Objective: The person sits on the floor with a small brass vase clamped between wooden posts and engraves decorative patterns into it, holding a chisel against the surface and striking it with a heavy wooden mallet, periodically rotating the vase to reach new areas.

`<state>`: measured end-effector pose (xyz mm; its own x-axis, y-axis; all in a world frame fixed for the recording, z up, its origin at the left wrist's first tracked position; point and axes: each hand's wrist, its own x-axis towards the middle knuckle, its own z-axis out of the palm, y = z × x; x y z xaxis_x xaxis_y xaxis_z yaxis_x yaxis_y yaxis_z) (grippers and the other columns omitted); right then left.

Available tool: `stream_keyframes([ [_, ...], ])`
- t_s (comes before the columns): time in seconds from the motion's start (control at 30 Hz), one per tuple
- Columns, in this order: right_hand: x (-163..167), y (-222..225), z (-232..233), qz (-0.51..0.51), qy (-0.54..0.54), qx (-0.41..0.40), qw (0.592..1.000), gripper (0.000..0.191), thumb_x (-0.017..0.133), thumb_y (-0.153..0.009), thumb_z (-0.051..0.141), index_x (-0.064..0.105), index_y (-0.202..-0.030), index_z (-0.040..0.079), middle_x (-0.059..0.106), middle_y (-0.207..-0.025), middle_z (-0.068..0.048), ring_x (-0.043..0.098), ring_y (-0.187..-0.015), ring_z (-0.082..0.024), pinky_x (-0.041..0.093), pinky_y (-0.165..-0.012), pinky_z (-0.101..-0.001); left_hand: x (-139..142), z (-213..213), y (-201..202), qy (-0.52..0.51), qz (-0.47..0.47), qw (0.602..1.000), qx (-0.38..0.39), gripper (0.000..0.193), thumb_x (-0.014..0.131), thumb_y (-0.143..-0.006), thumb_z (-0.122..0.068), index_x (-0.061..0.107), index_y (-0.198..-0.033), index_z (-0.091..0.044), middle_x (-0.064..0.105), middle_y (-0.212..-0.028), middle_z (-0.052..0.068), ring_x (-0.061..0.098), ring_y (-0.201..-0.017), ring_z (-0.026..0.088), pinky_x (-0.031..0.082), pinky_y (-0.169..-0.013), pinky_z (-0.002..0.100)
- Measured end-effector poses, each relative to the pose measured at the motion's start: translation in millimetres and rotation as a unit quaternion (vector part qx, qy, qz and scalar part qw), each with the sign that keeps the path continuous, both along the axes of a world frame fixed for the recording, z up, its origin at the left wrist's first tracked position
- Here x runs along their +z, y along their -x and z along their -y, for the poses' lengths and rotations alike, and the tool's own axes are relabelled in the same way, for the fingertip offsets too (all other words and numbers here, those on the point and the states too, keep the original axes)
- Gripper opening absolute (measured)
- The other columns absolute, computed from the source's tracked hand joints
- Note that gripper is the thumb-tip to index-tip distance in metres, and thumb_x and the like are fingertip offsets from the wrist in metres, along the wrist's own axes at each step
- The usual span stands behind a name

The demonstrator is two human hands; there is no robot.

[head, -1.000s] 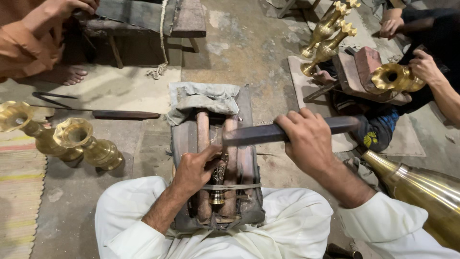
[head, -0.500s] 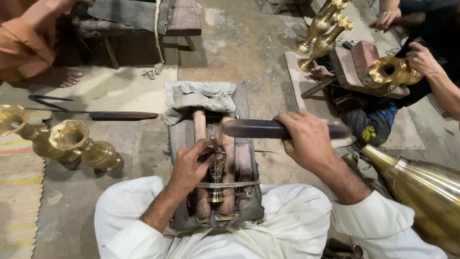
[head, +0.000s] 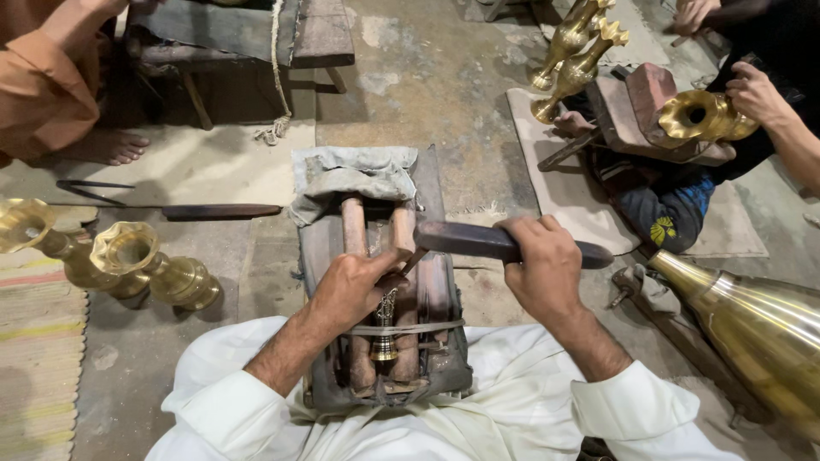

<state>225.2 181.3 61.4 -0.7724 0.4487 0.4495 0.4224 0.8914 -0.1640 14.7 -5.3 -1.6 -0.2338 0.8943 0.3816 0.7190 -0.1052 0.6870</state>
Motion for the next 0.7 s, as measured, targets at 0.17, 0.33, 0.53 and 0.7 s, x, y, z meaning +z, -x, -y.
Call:
stream_keyframes([
  [0.17,0.8,-3.9,-1.4,-0.03,0.079,0.004,0.996,0.041,0.068,-0.069,-0.006,0.071,-0.108,0.005,0.071,-0.096,-0.012,0.065,-0.092,-0.034,0.052,-0.081,-0.0441,-0.1,-0.5,0.0,-0.003,0.009,1.0,-0.001,0.035,0.08,-0.084,-0.013,0.066,-0.116,-0.01,0.077,-0.082,0.014,0.077,-0.075,0.03,0.061,-0.063,0.041],
  [0.33,1.7,-5.1,-2.8,0.004,0.046,0.008,0.999,0.042,0.068,-0.066,-0.007,0.071,-0.106,0.007,0.071,-0.094,-0.013,0.065,-0.09,-0.035,0.052,-0.08,-0.0453,-0.2,-0.6,0.6,-0.002,0.015,1.0,-0.004,0.034,0.08,-0.084,-0.013,0.067,-0.114,-0.01,0.078,-0.082,0.014,0.078,-0.077,0.029,0.061,-0.064,0.04],
  [0.53,0.5,-5.0,-2.0,-0.038,0.076,-0.008,0.996,0.037,0.07,-0.072,-0.006,0.072,-0.105,0.009,0.07,-0.092,-0.014,0.066,-0.089,-0.035,0.052,-0.078,-0.044,-0.6,-1.8,1.7,0.016,0.003,1.0,0.0,0.033,0.081,-0.085,-0.013,0.067,-0.115,-0.01,0.077,-0.081,0.015,0.077,-0.074,0.031,0.06,-0.063,0.041],
  [0.7,-0.7,-5.5,-1.6,-0.043,0.109,-0.067,0.991,0.036,0.073,-0.074,-0.003,0.07,-0.109,0.006,0.067,-0.09,-0.016,0.065,-0.085,-0.033,0.052,-0.075,-0.0432,-1.0,-2.0,3.1,0.01,0.006,1.0,-0.013,0.036,0.082,-0.083,-0.013,0.067,-0.116,-0.01,0.077,-0.081,0.014,0.077,-0.074,0.03,0.061,-0.063,0.04],
])
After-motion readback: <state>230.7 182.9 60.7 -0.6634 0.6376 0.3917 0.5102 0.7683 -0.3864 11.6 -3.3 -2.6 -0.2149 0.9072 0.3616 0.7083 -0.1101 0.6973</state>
